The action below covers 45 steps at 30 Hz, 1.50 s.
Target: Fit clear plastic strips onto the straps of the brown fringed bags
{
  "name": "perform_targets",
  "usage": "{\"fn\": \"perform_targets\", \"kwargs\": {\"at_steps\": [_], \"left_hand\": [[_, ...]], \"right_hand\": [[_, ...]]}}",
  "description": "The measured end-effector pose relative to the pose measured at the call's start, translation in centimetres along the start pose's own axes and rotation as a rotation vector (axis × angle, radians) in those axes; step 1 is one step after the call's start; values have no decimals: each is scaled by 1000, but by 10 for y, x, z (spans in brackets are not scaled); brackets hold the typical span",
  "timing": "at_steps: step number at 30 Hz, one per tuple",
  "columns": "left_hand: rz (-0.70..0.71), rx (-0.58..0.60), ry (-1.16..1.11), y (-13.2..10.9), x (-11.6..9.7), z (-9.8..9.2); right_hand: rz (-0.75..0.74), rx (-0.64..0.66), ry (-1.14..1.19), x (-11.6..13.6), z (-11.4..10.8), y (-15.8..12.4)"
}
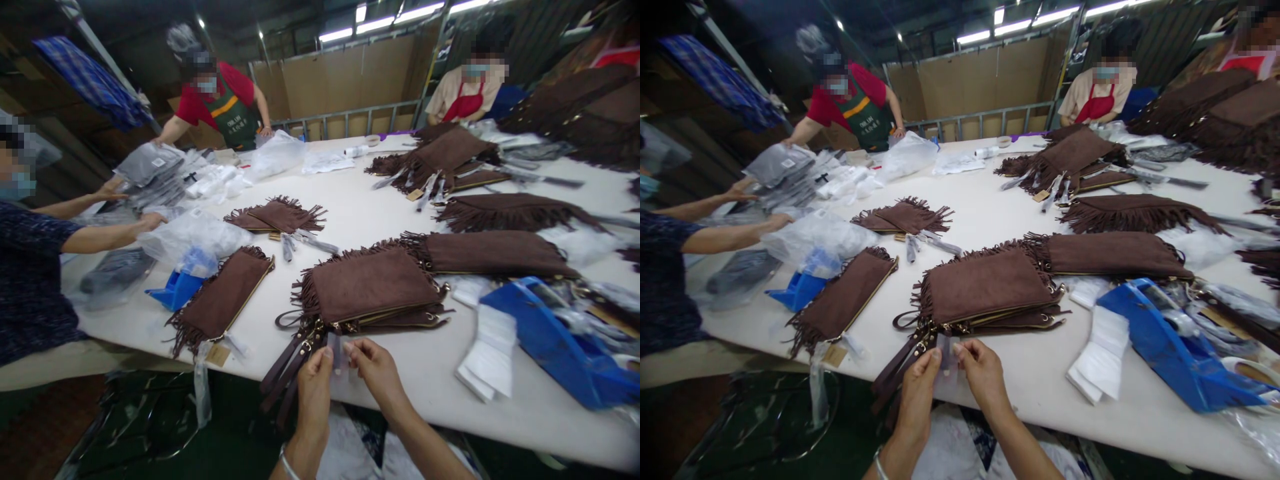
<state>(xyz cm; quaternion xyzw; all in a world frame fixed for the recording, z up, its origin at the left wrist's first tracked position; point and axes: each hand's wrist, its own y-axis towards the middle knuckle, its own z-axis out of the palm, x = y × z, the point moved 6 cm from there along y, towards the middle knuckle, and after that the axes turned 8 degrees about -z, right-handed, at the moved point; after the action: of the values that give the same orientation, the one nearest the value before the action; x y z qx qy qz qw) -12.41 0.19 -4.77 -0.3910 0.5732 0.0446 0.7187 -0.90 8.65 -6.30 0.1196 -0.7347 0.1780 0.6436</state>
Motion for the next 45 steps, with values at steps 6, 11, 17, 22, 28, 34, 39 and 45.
{"fn": "perform_targets", "kwargs": {"at_steps": [6,11,17,22,28,34,39,45], "left_hand": [[17,-9,-5,5,4,1],[30,5,-7,6,0,1],[53,27,-105,13,-7,7],[45,24,-207,16,-11,16],[50,-2,-221,18,-27,24],[27,-54,-157,20,-37,24],[8,-46,-132,20,-31,27],[74,-94,-54,22,-22,30]], "right_hand": [[-3,-32,-11,7,-4,2],[-41,-54,-60,18,-7,8],[-35,-83,-85,27,-6,14],[-41,-121,-86,33,0,12],[-79,-133,-93,38,2,12],[-154,-112,-220,50,1,3],[-162,-95,-251,48,-1,-3],[-87,-128,-159,39,-2,-1]]}}
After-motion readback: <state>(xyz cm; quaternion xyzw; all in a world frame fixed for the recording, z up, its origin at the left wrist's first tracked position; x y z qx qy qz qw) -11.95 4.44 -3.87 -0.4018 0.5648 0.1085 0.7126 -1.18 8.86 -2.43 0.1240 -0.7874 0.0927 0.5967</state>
